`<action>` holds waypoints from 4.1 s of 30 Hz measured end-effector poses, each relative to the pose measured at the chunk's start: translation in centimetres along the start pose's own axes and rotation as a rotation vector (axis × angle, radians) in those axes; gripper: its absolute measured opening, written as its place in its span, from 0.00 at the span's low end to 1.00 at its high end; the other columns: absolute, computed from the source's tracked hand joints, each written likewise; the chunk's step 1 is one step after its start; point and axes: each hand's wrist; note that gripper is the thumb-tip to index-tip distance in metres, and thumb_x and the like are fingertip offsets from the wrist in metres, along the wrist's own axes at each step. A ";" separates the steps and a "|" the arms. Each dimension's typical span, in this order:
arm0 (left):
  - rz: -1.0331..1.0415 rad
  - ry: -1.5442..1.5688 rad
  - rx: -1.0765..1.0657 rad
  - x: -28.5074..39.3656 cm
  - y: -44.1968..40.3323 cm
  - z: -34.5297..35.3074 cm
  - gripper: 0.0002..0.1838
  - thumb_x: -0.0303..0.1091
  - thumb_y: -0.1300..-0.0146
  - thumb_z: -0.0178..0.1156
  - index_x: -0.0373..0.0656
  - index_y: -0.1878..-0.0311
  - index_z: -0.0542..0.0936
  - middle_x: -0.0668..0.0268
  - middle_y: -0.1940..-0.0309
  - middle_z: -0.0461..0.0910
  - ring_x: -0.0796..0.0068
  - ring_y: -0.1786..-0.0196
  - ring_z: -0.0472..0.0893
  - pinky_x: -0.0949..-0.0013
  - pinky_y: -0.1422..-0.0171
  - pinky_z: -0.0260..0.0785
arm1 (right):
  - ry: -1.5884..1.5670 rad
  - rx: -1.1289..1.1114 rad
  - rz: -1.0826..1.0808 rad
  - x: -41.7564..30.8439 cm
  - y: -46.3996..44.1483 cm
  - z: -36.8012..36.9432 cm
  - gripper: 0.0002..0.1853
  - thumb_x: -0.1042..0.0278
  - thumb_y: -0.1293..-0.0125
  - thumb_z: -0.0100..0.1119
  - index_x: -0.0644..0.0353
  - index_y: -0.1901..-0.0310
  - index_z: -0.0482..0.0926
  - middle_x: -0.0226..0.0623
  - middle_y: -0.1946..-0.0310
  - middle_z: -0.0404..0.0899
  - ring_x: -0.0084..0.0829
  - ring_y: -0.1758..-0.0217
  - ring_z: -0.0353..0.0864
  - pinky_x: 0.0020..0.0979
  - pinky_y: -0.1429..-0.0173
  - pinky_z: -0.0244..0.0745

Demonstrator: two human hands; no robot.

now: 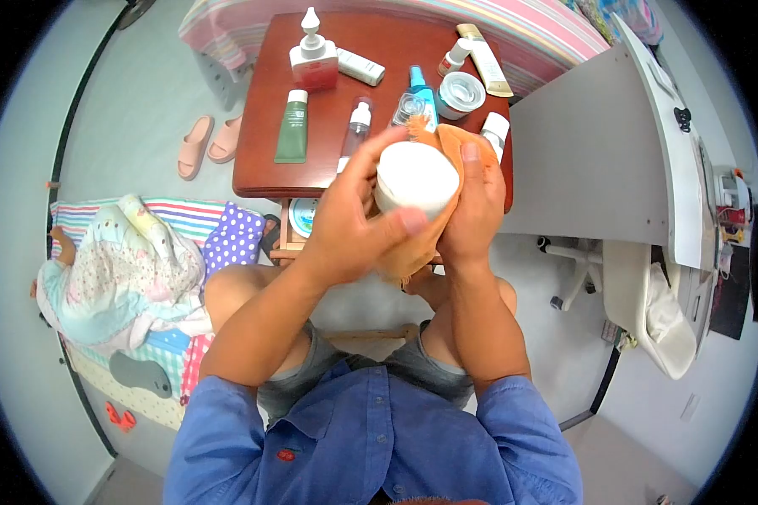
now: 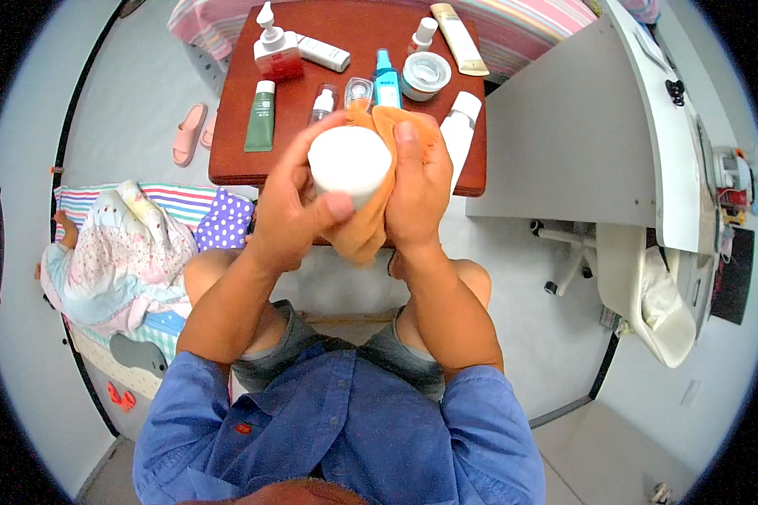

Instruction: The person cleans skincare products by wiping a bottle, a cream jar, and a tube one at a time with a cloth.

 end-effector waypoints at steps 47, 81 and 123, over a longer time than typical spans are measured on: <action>0.262 -0.924 -0.091 0.3 -0.8 -3.0 0.41 0.32 0.51 0.77 0.39 0.33 0.69 0.51 0.41 0.76 0.43 0.38 0.76 0.53 0.35 0.70 | 0.733 -0.351 -0.703 -1.0 0.8 0.1 0.12 0.70 0.42 0.73 0.62 0.58 0.84 0.42 0.69 0.77 0.41 0.69 0.78 0.36 0.65 0.74; -0.088 0.009 0.028 -0.5 0.0 0.2 0.53 0.57 0.50 0.81 0.36 0.30 0.66 0.61 0.43 0.76 0.71 0.42 0.78 0.66 0.35 0.72 | 0.288 0.040 -0.308 -0.6 0.3 0.0 0.15 0.60 0.21 0.55 0.66 0.50 0.79 0.34 0.58 0.81 0.21 0.56 0.78 0.28 0.48 0.75; 0.433 -1.082 -0.096 0.1 0.0 -3.2 0.39 0.33 0.55 0.75 0.35 0.36 0.73 0.50 0.44 0.77 0.44 0.46 0.75 0.51 0.37 0.69 | 0.723 -0.390 -0.762 -0.6 1.4 0.0 0.13 0.63 0.44 0.76 0.60 0.63 0.84 0.42 0.68 0.79 0.42 0.67 0.79 0.39 0.65 0.75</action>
Point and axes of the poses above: each hand's wrist, its own y-axis away from the middle knuckle, its own z-axis out of the palm, x = y × z
